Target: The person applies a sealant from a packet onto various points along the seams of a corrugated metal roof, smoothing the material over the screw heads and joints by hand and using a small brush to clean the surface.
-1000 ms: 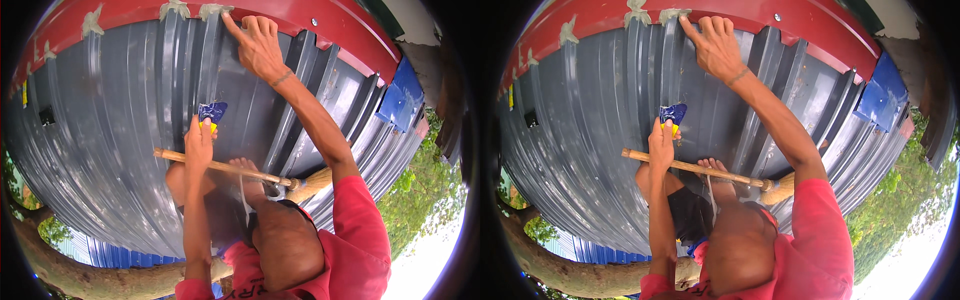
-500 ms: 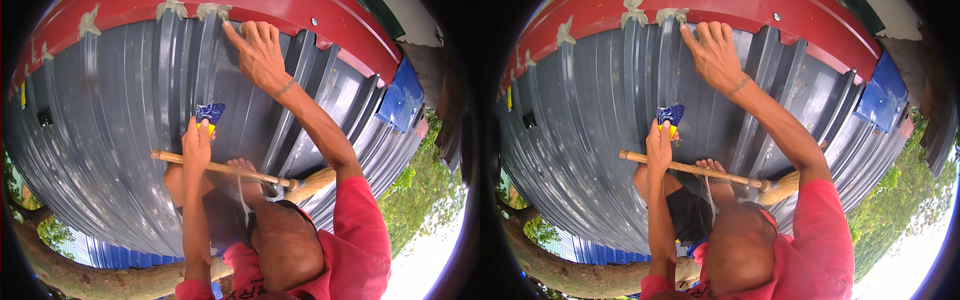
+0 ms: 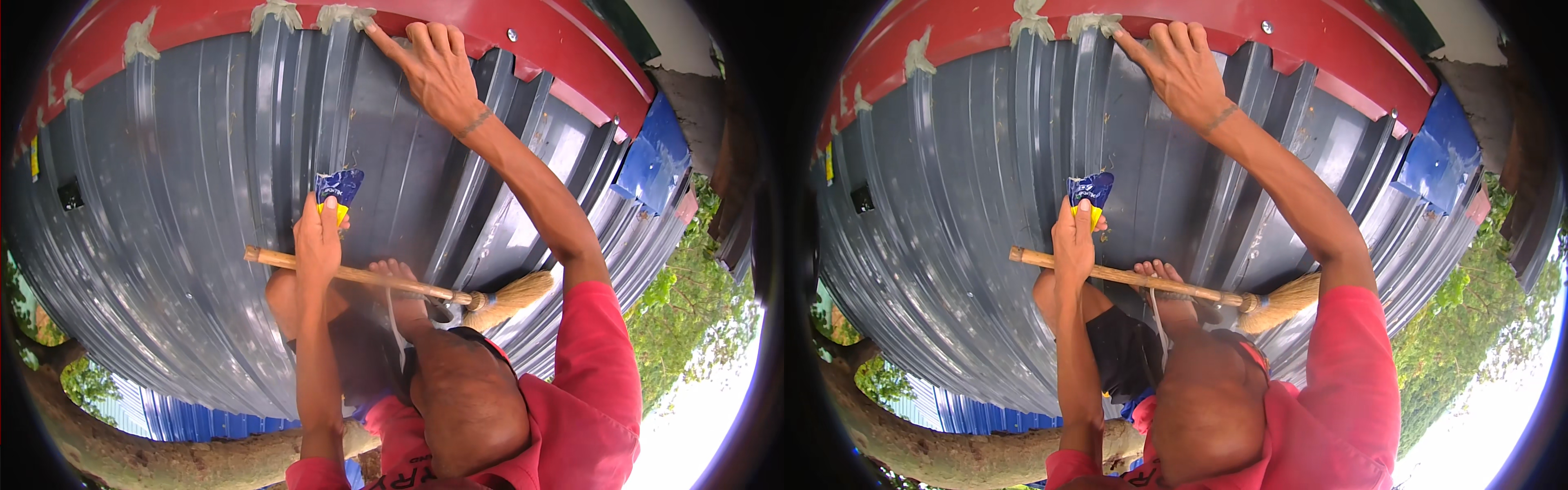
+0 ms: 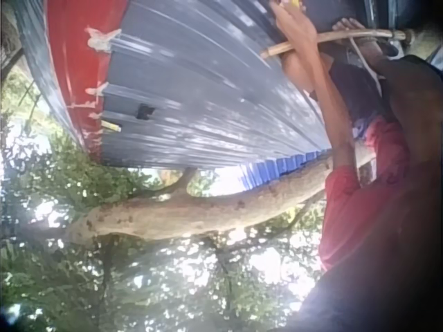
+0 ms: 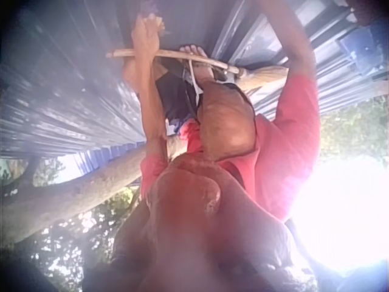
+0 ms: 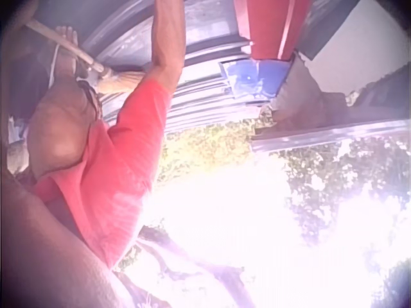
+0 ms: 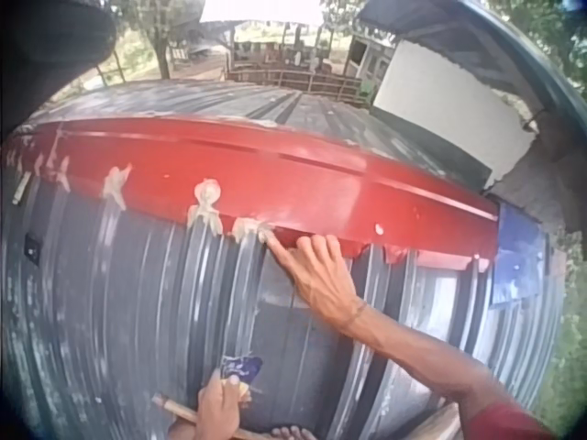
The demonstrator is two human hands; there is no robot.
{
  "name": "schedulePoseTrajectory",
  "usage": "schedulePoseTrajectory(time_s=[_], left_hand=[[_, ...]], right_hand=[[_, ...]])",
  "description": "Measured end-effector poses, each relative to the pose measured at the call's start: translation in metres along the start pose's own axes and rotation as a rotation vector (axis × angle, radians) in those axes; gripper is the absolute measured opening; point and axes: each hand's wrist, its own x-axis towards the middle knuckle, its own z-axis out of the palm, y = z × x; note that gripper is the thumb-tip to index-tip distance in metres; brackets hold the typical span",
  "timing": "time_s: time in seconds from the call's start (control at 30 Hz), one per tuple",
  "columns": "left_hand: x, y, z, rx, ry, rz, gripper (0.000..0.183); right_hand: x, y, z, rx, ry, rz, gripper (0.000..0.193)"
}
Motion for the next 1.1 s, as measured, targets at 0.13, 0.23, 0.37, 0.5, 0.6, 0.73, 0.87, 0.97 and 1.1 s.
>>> schedulePoseTrajectory(time_s=[0.13, 0.23, 0.37, 0.5, 0.6, 0.73, 0.87, 0.97, 1.1], left_hand=[[0.000, 0.001, 0.001, -0.014, 0.004, -0.006, 0.039], [0.000, -0.001, 0.001, -0.012, 0.004, -0.002, 0.038], [0.000, 0.000, 0.001, -0.022, -0.001, -0.002, 0.039], [0.000, 0.001, 0.001, -0.024, -0.008, -0.012, 0.038], [0.000, -0.002, 0.001, -0.021, 0.003, 0.002, 0.037], [0.000, -0.004, -0.001, -0.022, -0.011, 0.006, 0.037], [0.001, -0.004, -0.001, -0.031, -0.017, 0.015, 0.037], [0.000, -0.005, -0.001, -0.033, -0.015, 0.029, 0.037], [0.000, -0.010, -0.002, -0.038, -0.016, 0.044, 0.037]], right_hand=[[-0.005, 0.002, -0.005, 0.045, 0.015, -0.018, 0.064], [-0.001, -0.003, -0.002, 0.099, 0.048, 0.031, 0.063], [0.007, -0.013, 0.007, 0.110, 0.063, 0.080, 0.062], [0.002, -0.022, 0.010, 0.106, 0.021, 0.078, 0.062], [-0.001, -0.026, 0.008, 0.042, -0.037, 0.069, 0.063], [-0.002, -0.027, 0.003, -0.055, -0.098, 0.040, 0.066], [-0.004, -0.020, -0.003, -0.209, -0.145, -0.042, 0.068], [-0.002, -0.014, -0.009, -0.338, -0.183, -0.133, 0.069], [0.000, -0.009, -0.012, -0.412, -0.197, -0.202, 0.070]])
